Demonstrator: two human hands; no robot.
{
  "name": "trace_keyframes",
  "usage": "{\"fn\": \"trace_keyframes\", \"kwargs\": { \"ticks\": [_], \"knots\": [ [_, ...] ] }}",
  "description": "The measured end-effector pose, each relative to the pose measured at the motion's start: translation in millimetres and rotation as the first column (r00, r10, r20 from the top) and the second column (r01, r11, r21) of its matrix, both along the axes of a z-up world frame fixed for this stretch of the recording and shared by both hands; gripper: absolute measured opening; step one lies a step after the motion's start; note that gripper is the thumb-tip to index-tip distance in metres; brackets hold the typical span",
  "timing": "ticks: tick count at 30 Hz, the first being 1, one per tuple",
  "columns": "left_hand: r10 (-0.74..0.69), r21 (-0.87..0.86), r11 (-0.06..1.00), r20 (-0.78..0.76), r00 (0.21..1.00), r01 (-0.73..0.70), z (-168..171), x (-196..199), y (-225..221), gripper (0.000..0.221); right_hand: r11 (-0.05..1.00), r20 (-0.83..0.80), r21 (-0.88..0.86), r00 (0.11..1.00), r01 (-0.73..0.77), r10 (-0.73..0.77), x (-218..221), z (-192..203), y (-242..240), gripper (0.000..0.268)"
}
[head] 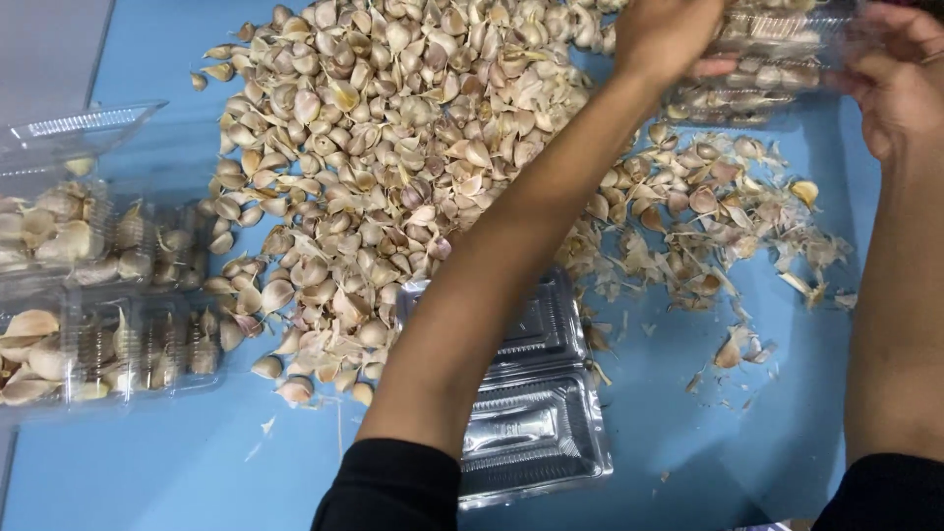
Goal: Packing individual garlic cloves into plastic containers from a large pile on a table
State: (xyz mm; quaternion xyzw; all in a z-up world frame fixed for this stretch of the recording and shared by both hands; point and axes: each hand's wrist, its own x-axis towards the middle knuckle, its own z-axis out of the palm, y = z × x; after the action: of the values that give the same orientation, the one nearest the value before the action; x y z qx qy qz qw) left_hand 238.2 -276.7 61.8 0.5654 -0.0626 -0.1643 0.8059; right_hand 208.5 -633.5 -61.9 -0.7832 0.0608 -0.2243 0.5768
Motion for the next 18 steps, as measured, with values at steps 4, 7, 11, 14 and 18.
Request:
{"fn": "trace_keyframes", "kwargs": {
  "ticks": [4, 7, 11, 14, 18],
  "knots": [
    [0.029, 0.181, 0.983, 0.074, 0.997, -0.043, -12.4, 14.7, -22.3, 0.062, 0.981, -0.057, 0.158, 0.992, 0.116, -0.108, -6.3, 15.8, 34.0, 0.034],
    [0.049, 0.296, 0.951, 0.150, 0.988, -0.092, -21.0, 23.8, -39.9, 0.068, 0.923, -0.022, 0.339, 0.982, 0.184, -0.187, -5.1, 16.2, 39.0, 0.031],
    [0.044, 0.406, 0.903, 0.236, 0.971, -0.140, -30.5, 35.0, -49.5, 0.074, 0.908, -0.069, 0.371, 0.981, 0.193, -0.180, -14.1, 28.6, 62.4, 0.030],
    [0.027, 0.503, 0.843, 0.315, 0.949, -0.191, -39.1, 40.6, -57.8, 0.080, 0.906, -0.070, 0.373, 0.980, 0.199, -0.186, -24.3, 43.5, 83.6, 0.064],
    [-0.032, 0.617, 0.753, 0.385, 0.922, -0.231, -35.0, 40.8, -58.8, 0.087, 0.904, 0.014, 0.411, 0.991, 0.117, -0.135, -11.1, 25.4, 62.7, 0.060]
  ]
}}
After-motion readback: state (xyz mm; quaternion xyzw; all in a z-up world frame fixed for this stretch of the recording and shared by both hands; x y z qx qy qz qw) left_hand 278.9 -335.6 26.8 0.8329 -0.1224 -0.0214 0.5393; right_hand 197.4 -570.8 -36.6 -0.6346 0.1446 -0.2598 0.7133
